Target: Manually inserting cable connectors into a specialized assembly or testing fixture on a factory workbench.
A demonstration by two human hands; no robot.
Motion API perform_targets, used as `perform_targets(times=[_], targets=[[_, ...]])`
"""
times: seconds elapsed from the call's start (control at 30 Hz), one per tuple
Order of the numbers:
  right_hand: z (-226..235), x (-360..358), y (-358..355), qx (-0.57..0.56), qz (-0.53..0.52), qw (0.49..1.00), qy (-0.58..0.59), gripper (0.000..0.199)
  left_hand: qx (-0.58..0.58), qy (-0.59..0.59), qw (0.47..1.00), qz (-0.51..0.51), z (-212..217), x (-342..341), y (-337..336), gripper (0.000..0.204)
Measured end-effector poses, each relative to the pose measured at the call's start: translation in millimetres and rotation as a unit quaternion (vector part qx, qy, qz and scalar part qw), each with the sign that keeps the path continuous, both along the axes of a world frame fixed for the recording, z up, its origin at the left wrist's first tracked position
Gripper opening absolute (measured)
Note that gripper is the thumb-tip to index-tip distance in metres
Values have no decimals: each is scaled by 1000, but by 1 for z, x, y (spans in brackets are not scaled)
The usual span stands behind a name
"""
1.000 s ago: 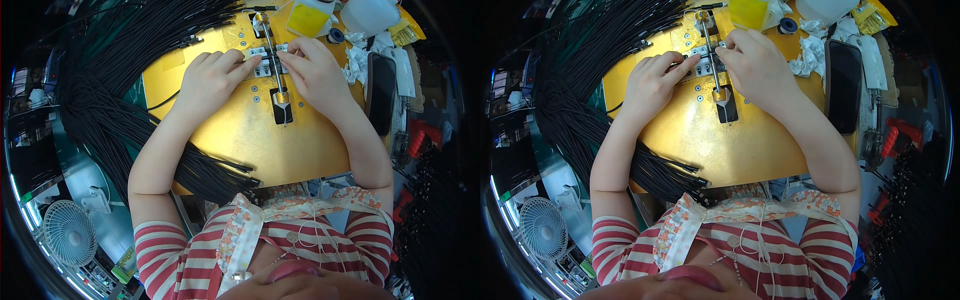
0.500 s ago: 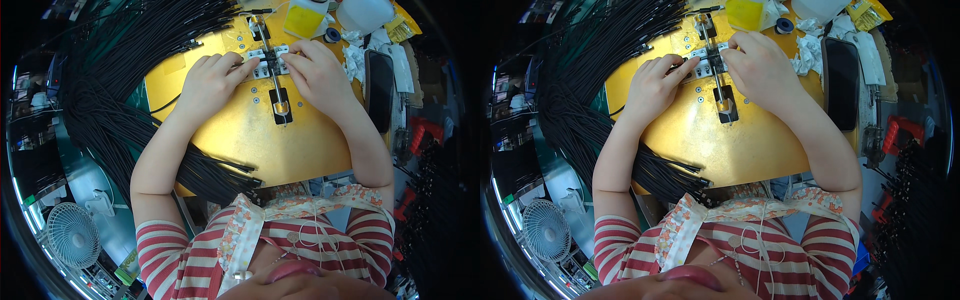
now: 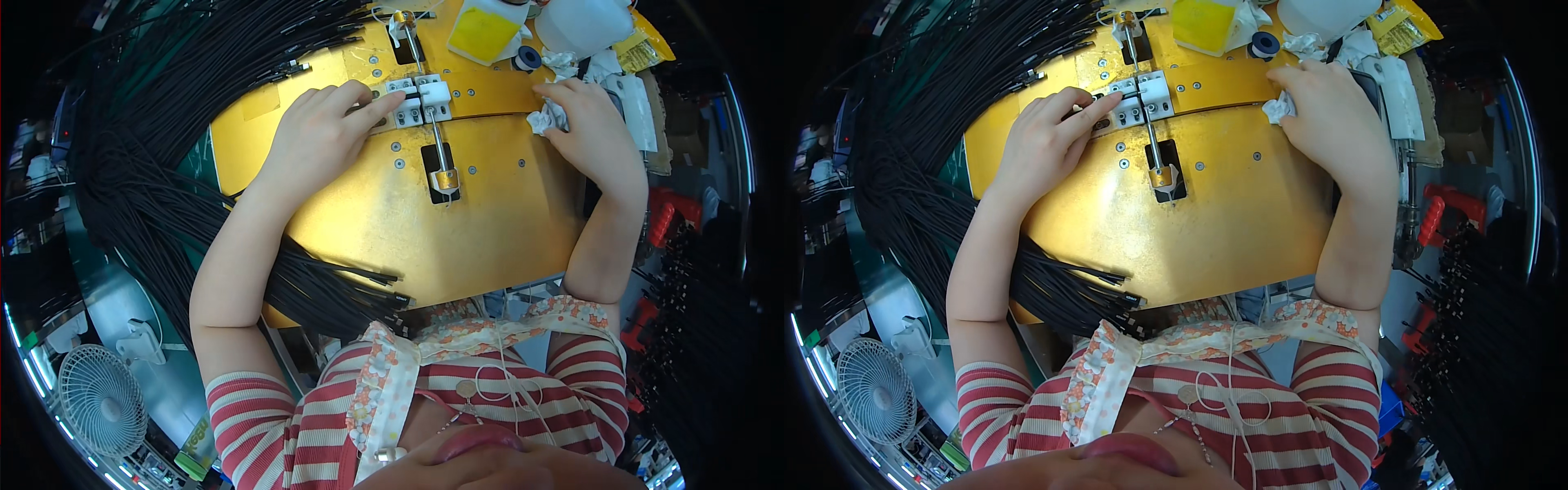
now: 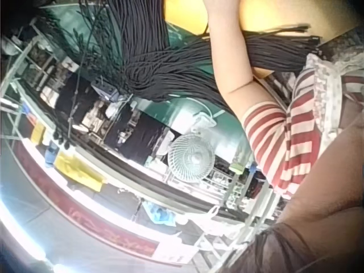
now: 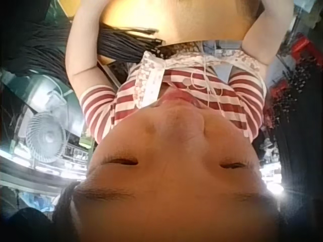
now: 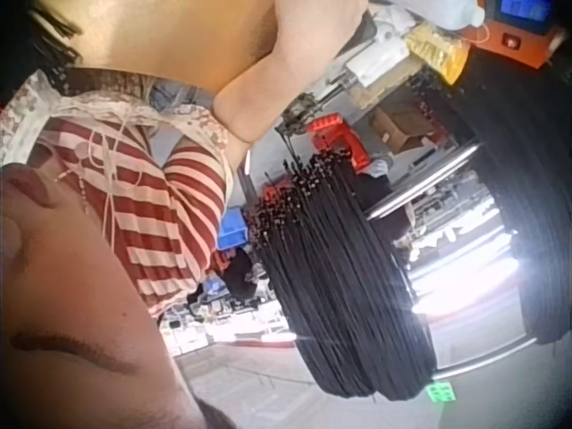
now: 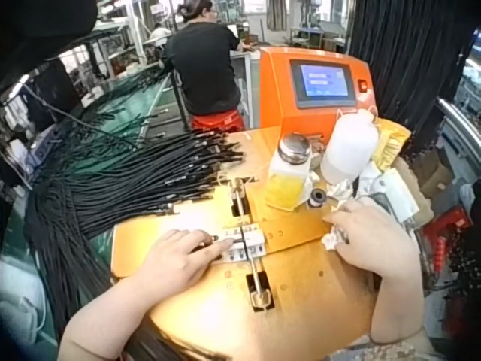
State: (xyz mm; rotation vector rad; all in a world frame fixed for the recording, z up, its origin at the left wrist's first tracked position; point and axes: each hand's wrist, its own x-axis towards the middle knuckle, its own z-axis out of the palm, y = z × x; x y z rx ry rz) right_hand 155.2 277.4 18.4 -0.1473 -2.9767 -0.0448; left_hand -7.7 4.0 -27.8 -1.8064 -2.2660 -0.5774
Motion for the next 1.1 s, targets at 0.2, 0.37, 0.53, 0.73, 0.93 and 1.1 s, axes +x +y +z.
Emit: perform_targets(times=[0.2, 0.37, 0.53, 0.73, 0.93, 1.1], targets=[[2, -14, -21, 25, -123, 982, -143, 27, -10, -267, 963, 40, 44, 4, -15, 27], [8, -21, -31, -122, -40, 991, 32, 14, -154, -465, 845, -213, 69, 10, -35, 26], [-20, -38, -64, -498, 3, 858, 124, 20, -200, -374, 897, -125, 77, -7, -50, 32], [-22, -45, -90, -447, -27, 893, 50, 15, -195, -146, 925, 292, 67, -35, -57, 35], [-30, -47, -93, -430, 7, 894, 128, 9, -178, -43, 938, 296, 23, -71, -56, 38], [-3, -36, -68, -299, 25, 908, 293, 7, -157, -28, 939, 305, 12, -76, -50, 30]])
